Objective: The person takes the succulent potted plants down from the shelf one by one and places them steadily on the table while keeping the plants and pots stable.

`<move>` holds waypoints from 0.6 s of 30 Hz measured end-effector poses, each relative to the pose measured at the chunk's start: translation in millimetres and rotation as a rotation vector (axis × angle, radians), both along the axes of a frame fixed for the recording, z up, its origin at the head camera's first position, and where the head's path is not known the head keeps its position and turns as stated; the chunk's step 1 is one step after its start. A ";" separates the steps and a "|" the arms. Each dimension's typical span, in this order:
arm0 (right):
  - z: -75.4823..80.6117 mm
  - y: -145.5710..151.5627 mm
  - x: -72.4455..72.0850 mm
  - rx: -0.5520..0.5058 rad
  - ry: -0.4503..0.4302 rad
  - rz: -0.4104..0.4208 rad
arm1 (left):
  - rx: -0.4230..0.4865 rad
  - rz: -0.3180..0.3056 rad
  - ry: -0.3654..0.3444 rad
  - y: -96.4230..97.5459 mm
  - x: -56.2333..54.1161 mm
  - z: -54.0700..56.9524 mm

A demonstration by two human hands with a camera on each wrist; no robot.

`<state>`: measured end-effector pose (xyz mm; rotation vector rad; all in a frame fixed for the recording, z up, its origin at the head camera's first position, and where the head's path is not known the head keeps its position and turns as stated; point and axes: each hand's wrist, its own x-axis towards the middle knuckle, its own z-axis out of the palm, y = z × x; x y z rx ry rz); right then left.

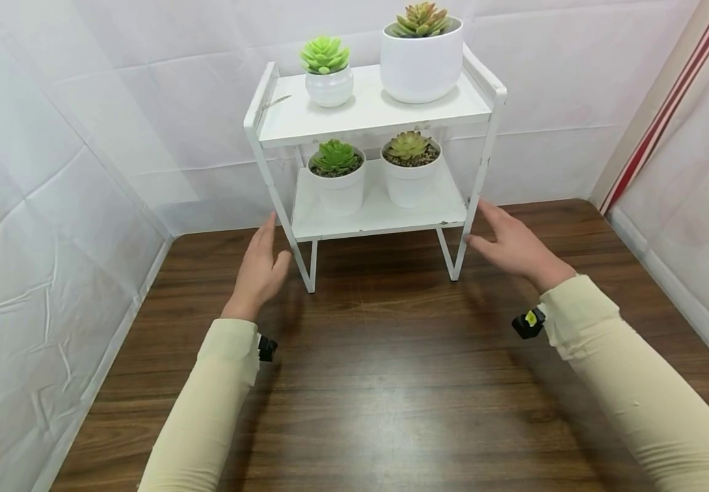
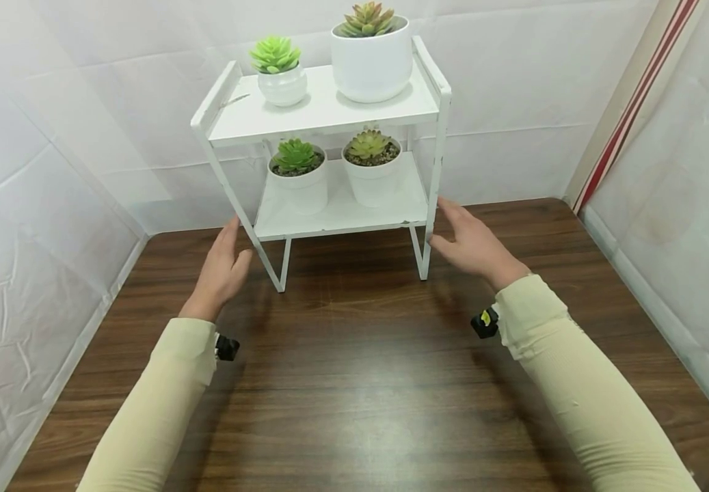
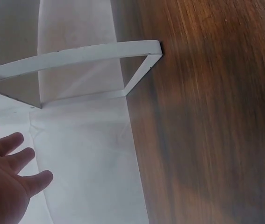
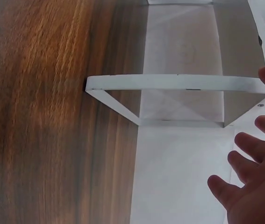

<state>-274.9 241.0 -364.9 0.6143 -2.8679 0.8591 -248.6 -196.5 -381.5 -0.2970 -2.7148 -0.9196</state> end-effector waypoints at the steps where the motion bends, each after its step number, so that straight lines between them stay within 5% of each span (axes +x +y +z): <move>1: 0.2 -0.9 0.2 -0.001 0.003 0.001 | 0.005 -0.002 -0.006 0.5 0.4 0.7; 18: 0.0 -8.3 7.6 -0.059 -0.109 -0.069 | 0.151 -0.035 -0.111 16.6 -1.2 7.4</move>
